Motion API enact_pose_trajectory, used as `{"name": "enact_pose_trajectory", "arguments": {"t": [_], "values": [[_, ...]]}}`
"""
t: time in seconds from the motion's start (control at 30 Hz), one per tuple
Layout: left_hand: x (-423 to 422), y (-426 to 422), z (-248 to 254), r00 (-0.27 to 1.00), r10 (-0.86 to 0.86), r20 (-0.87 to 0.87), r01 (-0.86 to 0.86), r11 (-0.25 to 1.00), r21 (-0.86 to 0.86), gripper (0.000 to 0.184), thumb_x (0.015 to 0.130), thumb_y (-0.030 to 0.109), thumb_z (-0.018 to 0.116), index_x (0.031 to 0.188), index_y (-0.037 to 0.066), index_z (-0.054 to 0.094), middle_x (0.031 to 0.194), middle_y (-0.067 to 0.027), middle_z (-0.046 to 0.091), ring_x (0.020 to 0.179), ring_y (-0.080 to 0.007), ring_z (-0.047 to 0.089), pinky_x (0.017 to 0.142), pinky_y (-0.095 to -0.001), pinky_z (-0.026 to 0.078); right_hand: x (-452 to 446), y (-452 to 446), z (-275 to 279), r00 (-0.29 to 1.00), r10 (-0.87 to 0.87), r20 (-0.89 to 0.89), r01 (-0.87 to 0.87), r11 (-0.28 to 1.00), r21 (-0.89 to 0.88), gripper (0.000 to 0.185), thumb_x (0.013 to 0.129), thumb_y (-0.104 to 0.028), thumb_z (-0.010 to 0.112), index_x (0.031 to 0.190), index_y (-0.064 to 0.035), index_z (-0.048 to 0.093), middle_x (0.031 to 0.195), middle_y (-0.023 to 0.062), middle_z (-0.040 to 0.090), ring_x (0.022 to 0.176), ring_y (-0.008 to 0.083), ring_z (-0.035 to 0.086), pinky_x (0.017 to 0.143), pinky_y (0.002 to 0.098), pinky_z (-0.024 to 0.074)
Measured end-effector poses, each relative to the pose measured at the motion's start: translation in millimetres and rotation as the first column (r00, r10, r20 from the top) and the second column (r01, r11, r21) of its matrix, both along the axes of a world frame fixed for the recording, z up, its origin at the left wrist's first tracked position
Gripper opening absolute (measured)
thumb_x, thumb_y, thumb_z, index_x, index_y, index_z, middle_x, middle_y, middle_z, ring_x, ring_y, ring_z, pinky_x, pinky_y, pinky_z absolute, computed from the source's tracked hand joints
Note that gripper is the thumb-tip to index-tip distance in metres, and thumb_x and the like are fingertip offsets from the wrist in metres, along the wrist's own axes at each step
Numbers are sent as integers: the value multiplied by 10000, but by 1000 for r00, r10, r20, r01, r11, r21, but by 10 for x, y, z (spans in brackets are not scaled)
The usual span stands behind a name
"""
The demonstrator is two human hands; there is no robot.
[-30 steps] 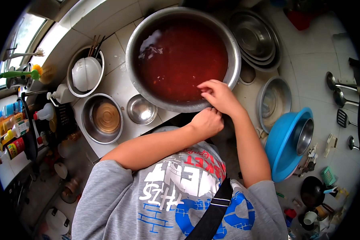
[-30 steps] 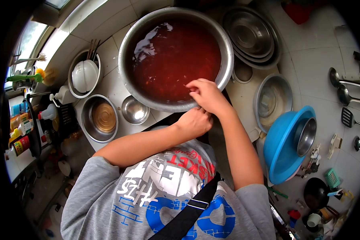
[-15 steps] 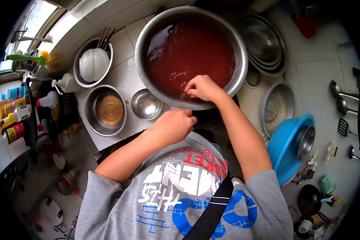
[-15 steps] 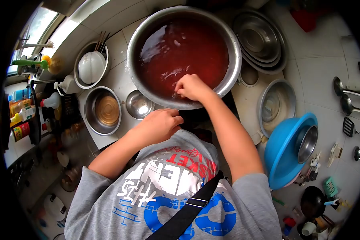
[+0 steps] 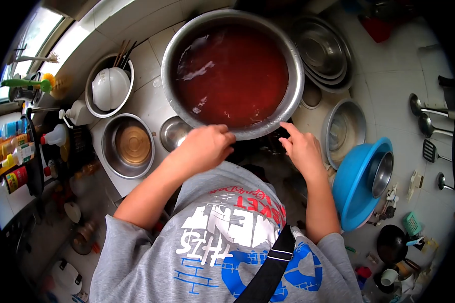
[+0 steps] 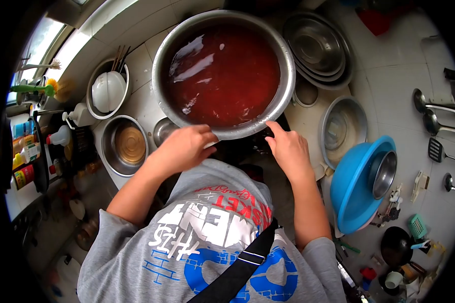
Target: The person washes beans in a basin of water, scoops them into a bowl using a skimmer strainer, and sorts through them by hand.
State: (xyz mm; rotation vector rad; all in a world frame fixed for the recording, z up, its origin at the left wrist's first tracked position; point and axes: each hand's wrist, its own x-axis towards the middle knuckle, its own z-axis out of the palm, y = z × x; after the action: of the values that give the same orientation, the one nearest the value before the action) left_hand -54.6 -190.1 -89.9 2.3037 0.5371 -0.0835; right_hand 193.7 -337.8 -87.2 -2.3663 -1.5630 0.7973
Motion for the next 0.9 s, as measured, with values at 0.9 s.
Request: {"name": "enact_pose_trajectory", "arguments": {"t": [0.9], "values": [[483, 258, -451, 997, -28, 77, 9, 970, 242, 183, 821, 53, 592, 967, 35, 702, 942, -177, 716, 838, -368, 729, 722, -457, 606, 59, 738, -585, 991, 123, -51, -104, 957, 271, 79, 841, -34, 707, 912, -1, 705, 923, 192, 703, 897, 387, 683, 800, 455, 554]]}}
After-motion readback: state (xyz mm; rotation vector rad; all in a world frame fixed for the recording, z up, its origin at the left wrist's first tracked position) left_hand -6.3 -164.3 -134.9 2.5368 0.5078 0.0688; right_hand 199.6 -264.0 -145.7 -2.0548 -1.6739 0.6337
